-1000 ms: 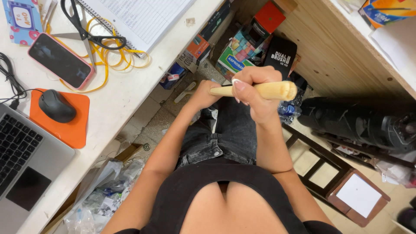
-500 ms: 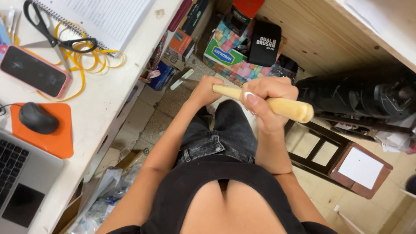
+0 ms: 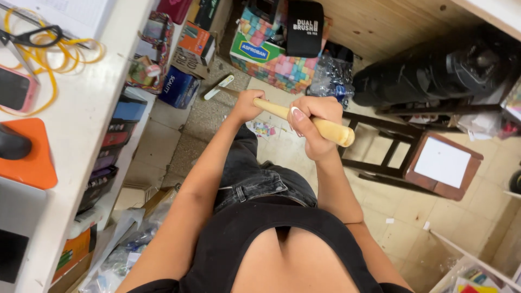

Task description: Putting on work boots and cleaning the floor with a squeegee

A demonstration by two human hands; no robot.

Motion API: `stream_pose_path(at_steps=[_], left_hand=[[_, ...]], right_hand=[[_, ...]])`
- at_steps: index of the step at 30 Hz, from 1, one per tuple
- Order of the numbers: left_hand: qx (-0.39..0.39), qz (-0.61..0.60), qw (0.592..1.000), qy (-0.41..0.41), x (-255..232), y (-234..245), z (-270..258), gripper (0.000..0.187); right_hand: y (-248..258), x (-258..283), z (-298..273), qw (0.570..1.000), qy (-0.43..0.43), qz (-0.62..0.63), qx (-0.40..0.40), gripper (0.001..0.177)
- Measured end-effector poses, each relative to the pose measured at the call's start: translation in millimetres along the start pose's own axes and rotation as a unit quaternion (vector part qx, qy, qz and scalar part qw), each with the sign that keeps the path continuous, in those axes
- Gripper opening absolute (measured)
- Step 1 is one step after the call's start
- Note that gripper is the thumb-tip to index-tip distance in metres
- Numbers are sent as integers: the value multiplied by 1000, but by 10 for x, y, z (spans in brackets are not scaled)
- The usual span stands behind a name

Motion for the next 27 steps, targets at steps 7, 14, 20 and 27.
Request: stream_pose_path(at_steps=[7,14,20,27], left_hand=[[56,-43,995,-66,-500,-964,-398,21],[122,-66,984,-115,-868,-1706,-927,27],[196,-78,971,-114,-1109,-2147,-1210,33],[263,-16,953,-152,-1686,-2067,-1246,25]], right_hand=[[96,635,-784,996,-21,-76,-49,52],[72,1174,-1461,985,-12,-122,-118,51],[143,1579,-1675,976,6,-133,-174,48],[33,1838,-1803,951,41,-173,-254,43]])
Point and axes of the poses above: each hand's wrist, its own z-axis towards the middle knuckle, its own y-axis out of the back of the hand, x = y × z, the point moved 8 cm from there along z, towards the middle knuckle, and after that the axes turned 7 degrees about x, right-handed, at the moved point
